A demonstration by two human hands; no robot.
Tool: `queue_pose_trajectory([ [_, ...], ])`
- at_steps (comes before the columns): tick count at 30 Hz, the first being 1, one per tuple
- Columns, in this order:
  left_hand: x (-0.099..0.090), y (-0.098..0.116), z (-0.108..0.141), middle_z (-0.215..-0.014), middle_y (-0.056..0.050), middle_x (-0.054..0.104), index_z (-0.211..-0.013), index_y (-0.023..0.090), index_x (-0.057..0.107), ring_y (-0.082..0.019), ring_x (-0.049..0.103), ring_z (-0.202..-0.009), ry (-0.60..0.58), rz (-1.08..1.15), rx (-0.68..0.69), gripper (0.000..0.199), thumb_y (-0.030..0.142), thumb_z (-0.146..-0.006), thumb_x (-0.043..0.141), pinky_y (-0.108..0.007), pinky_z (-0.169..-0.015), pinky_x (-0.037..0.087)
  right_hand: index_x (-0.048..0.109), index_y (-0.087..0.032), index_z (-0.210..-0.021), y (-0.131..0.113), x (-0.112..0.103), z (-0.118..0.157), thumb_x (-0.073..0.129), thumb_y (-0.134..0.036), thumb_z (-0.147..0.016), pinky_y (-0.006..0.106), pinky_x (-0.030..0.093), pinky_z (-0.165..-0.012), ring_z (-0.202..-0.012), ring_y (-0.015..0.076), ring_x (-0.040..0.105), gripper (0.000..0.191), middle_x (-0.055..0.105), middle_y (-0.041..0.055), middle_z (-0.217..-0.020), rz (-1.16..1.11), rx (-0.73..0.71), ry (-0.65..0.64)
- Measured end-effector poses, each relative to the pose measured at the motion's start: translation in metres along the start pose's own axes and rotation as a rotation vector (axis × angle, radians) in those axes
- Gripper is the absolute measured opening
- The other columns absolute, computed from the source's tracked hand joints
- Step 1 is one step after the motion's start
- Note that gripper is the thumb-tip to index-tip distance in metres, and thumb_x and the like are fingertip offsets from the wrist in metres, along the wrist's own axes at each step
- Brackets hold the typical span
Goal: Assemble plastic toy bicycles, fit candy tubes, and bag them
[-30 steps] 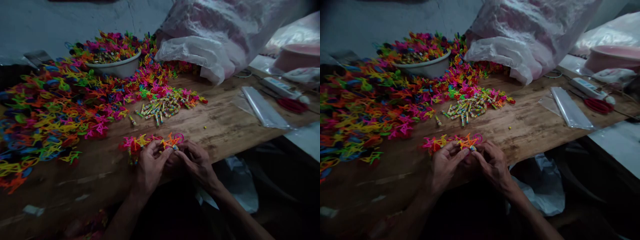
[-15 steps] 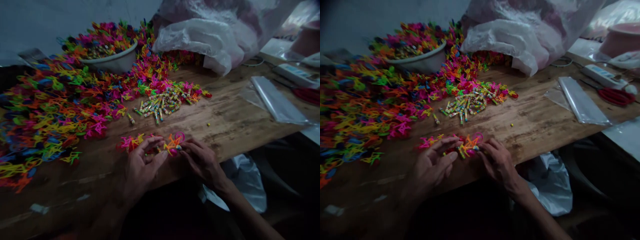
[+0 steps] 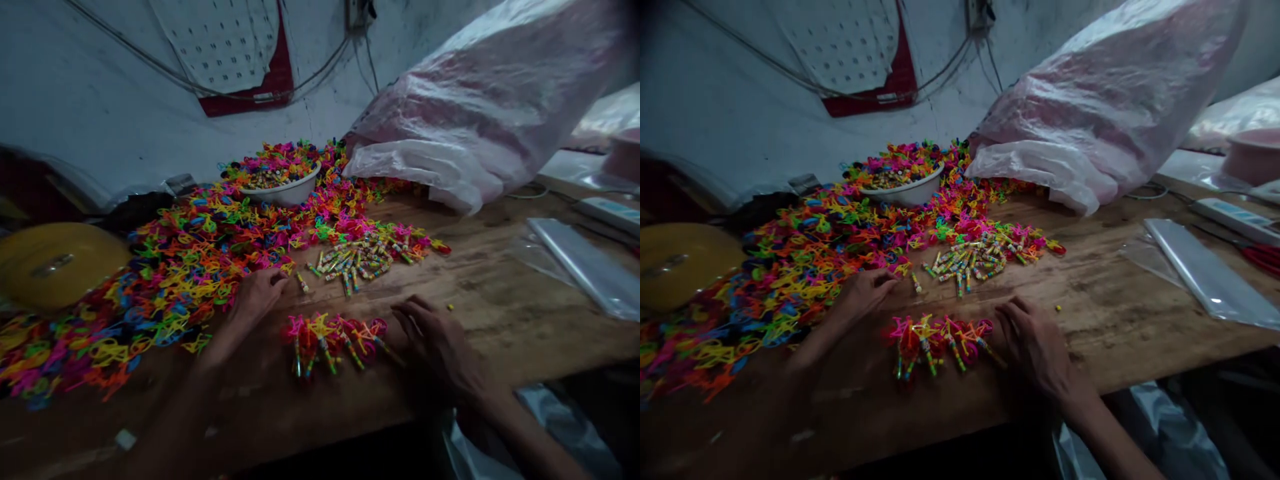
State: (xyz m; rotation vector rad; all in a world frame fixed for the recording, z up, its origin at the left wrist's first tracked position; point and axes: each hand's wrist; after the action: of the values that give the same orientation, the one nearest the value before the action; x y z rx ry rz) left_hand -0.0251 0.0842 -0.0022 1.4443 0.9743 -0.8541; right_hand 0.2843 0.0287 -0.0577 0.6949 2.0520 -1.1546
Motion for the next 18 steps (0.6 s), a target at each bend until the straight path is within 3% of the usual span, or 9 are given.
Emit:
queue_pose_trajectory([
  [4,0.013,0.0,-0.017,-0.097,-0.008,0.066,-0.092,0.019,0.067,-0.021,0.06,-0.088,-0.031,-0.069,0.15,0.028,0.014,-0.078,0.044,-0.03,-0.077,0.044,0.061,-0.018,-0.086,-0.017,0.013,-0.062,0.041,-0.02,-0.092,0.029,0.041,-0.07,-0.077,0.0169,0.053,0.021,0.059,0.0068,-0.085,0.124,-0.224,-0.057],
  [8,0.02,0.003,-0.015,-0.104,-0.006,0.058,-0.094,0.022,0.066,-0.018,0.057,-0.087,-0.124,-0.12,0.313,0.025,0.014,-0.077,0.048,-0.028,-0.075,0.044,0.061,-0.018,-0.093,-0.027,0.051,-0.11,0.047,-0.015,-0.088,0.034,0.037,-0.082,-0.09,0.0203,0.049,0.015,0.059,0.0083,-0.095,0.28,-0.369,-0.197],
  [13,0.033,0.0,-0.01,-0.102,-0.006,0.055,-0.09,0.021,0.063,-0.021,0.055,-0.09,-0.139,-0.09,0.344,0.018,0.017,-0.081,0.048,-0.031,-0.074,0.044,0.059,-0.015,-0.1,-0.011,0.088,-0.129,0.047,-0.011,-0.085,0.038,0.034,-0.09,-0.099,0.0233,0.046,0.019,0.058,0.0109,-0.104,0.279,-0.399,-0.219],
  [18,0.032,0.007,-0.006,-0.099,-0.008,0.059,-0.086,0.019,0.059,-0.022,0.056,-0.094,-0.039,0.092,0.262,0.011,0.019,-0.083,0.048,-0.035,-0.081,0.043,0.056,-0.016,-0.089,-0.018,0.073,-0.131,0.042,-0.017,-0.089,0.038,0.036,-0.083,-0.091,0.0235,0.048,0.013,0.059,0.0093,-0.09,0.237,-0.411,-0.172],
])
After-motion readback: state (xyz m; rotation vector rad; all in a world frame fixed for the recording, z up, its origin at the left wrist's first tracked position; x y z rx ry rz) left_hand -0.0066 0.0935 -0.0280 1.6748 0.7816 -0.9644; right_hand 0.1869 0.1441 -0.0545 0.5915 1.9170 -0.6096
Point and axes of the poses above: each hand's wrist, its own z-axis away from the middle knuckle, its own x-axis out of the palm, y = z × x
